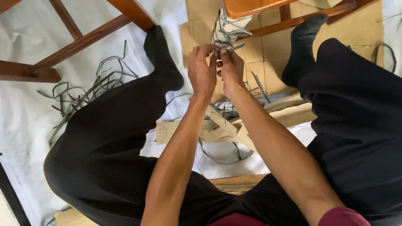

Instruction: Wrapping wooden chair legs with protective paper and tying them with plastic strips.

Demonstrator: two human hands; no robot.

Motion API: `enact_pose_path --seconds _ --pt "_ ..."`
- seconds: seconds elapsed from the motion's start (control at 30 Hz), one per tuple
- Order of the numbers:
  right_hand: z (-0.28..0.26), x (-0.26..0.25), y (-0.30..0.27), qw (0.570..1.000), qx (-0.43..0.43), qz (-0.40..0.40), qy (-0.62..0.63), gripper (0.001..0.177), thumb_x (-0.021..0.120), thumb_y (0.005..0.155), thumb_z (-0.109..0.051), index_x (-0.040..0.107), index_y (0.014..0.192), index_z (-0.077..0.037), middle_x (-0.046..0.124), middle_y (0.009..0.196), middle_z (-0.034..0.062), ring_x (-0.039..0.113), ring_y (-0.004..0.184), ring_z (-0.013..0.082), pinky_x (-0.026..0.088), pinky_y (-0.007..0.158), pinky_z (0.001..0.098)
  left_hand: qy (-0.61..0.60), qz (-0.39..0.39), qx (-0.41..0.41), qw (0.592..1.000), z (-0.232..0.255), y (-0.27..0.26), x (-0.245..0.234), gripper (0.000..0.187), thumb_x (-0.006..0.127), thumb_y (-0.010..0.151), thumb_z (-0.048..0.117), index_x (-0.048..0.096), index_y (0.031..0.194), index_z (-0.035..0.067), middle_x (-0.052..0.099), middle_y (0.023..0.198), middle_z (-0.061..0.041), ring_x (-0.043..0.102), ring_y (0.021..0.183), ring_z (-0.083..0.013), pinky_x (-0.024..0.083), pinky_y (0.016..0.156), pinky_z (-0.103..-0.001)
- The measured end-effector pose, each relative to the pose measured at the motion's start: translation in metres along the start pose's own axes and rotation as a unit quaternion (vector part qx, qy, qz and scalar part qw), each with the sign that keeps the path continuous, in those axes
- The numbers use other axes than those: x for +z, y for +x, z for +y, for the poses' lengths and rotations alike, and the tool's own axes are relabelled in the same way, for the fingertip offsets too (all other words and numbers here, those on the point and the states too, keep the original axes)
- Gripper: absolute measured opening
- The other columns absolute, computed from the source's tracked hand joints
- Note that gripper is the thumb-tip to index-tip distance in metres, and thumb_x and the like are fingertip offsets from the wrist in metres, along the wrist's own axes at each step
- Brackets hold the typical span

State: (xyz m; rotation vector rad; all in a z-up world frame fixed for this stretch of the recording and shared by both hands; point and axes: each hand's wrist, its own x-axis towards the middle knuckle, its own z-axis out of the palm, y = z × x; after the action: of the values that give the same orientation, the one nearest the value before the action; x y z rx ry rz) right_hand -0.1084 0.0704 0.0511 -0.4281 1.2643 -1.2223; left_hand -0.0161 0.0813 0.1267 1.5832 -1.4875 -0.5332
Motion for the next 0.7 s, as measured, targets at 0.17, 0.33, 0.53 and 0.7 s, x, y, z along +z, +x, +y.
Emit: enact_pose_path --seconds 0.17,0.33,0.53,0.7 --pt "-0.001 0.002 0.000 0.999 -0.023 0.016 -0.036 0.019 0.060 0.104 -0.024 0.070 0.103 -0.008 0.061 0.078 -0.0038 0.051 0.066 0.0060 0.035 0.051 0.0237 0.051 -0.007 0.056 0.997 0.000 -0.003 -0.006 0.017 0.073 0.085 0.007 0.072 0.102 0.011 0.067 0.099 -0.008 0.061 0.098 -0.0310 0.048 0.085 -0.044" --pt "0.011 -0.013 0.018 0.995 -0.090 0.005 -0.031 0.021 0.062 0.103 -0.019 0.072 0.097 -0.001 0.072 0.085 0.0016 0.061 0.071 0.0080 0.049 0.061 0.0244 -0.011 0.001 0.029 1.000 -0.021 -0.001 0.012 0.007 0.072 0.091 0.007 0.067 0.096 0.007 0.067 0.097 -0.008 0.065 0.096 -0.0295 0.049 0.084 -0.043" --pt "0.020 -0.069 0.065 0.982 -0.121 0.022 -0.145 0.020 0.070 0.096 -0.023 0.071 0.095 -0.003 0.070 0.081 0.0043 0.062 0.063 0.0114 0.050 0.058 0.0267 -0.018 0.054 -0.024 0.998 -0.055 0.017 0.034 0.009 0.069 0.090 0.006 0.064 0.097 0.003 0.066 0.094 -0.012 0.067 0.087 -0.0290 0.051 0.079 -0.041" --pt "0.082 -0.185 0.118 0.930 -0.164 0.283 -0.169 0.020 0.073 0.095 -0.027 0.068 0.097 -0.008 0.068 0.083 0.0087 0.063 0.066 0.0248 0.048 0.057 0.0396 -0.186 0.014 -0.093 0.978 -0.075 0.019 0.039 0.010 0.066 0.097 0.006 0.066 0.106 0.001 0.074 0.096 -0.011 0.073 0.086 -0.0233 0.059 0.080 -0.034"
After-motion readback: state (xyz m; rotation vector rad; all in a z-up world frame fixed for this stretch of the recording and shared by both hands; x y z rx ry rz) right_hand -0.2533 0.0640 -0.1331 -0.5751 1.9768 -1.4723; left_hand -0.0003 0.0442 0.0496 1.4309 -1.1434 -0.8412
